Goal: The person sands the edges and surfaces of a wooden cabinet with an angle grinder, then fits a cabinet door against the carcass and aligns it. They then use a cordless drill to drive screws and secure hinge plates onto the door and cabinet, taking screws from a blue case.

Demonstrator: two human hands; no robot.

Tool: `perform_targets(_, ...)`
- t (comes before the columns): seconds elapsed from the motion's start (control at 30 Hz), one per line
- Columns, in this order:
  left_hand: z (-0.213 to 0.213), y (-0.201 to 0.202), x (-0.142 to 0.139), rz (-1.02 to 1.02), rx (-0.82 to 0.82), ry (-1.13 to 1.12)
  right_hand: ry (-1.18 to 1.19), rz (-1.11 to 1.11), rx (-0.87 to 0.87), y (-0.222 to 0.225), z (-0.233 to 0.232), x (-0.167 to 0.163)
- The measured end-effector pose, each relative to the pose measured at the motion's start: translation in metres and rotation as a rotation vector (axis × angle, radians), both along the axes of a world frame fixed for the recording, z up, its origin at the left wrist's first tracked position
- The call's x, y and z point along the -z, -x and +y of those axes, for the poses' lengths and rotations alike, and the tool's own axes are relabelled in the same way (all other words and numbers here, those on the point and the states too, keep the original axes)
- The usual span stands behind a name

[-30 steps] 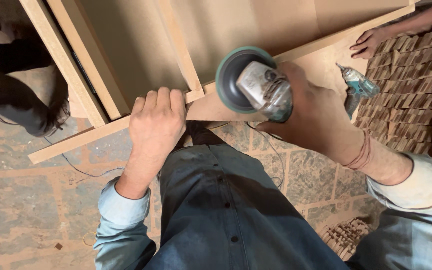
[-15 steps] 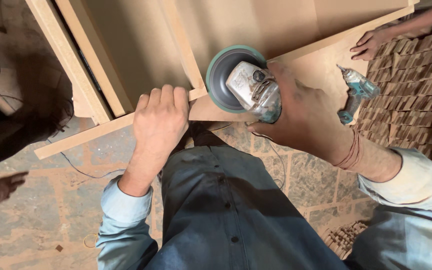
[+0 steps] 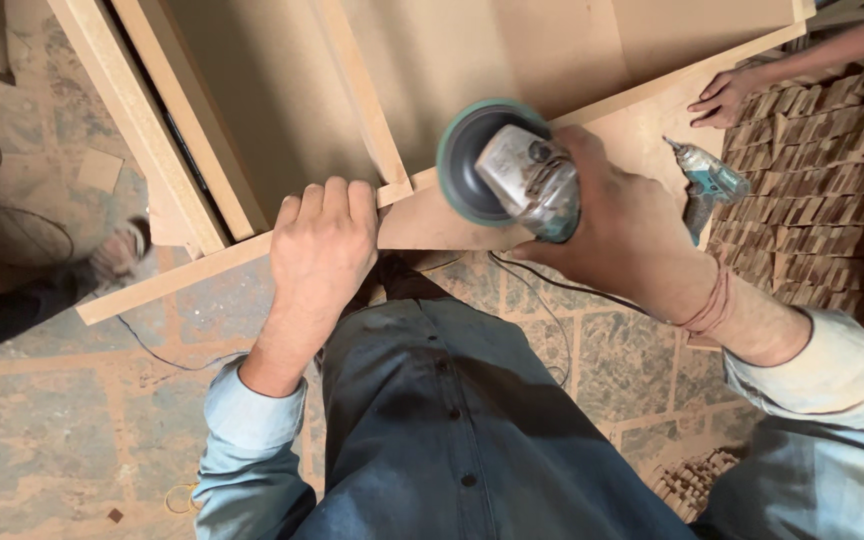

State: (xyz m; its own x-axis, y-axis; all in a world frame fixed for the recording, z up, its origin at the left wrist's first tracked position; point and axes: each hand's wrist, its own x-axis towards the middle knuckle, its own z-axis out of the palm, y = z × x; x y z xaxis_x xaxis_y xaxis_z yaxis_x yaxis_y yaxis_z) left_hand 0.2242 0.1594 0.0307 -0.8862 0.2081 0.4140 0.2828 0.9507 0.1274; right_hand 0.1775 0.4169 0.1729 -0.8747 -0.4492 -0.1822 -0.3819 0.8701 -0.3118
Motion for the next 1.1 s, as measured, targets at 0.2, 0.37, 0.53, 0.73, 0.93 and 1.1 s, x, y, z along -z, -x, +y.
perform_targets(0.2, 0.0, 0.003, -0.002, 0.014, -0.001, -0.009, -0.034, 0.032, 0.085, 0.004, 0.004, -0.005)
perform_targets(0.37, -0.003, 0.006, -0.001, 0.013, 0.007, 0.035, 0.033, 0.016, -0.034, 0.001, -0.004, 0.006)
perform_targets(0.53, -0.003, 0.008, 0.004, 0.008, 0.002, 0.052, -0.055, -0.026, 0.052, 0.012, 0.004, 0.001)
perform_targets(0.73, -0.006, 0.01, 0.001, -0.001, -0.01, 0.066, 0.004, -0.014, 0.044, 0.011, 0.0, 0.004)
perform_targets(0.93, 0.001, -0.003, -0.013, 0.106, 0.085, 0.104, -0.118, -0.034, 0.221, 0.008, 0.023, 0.005)
perform_targets(1.1, 0.032, -0.007, 0.0, 0.009, 0.059, 0.15, 0.092, 0.182, 0.271, -0.021, 0.086, 0.017)
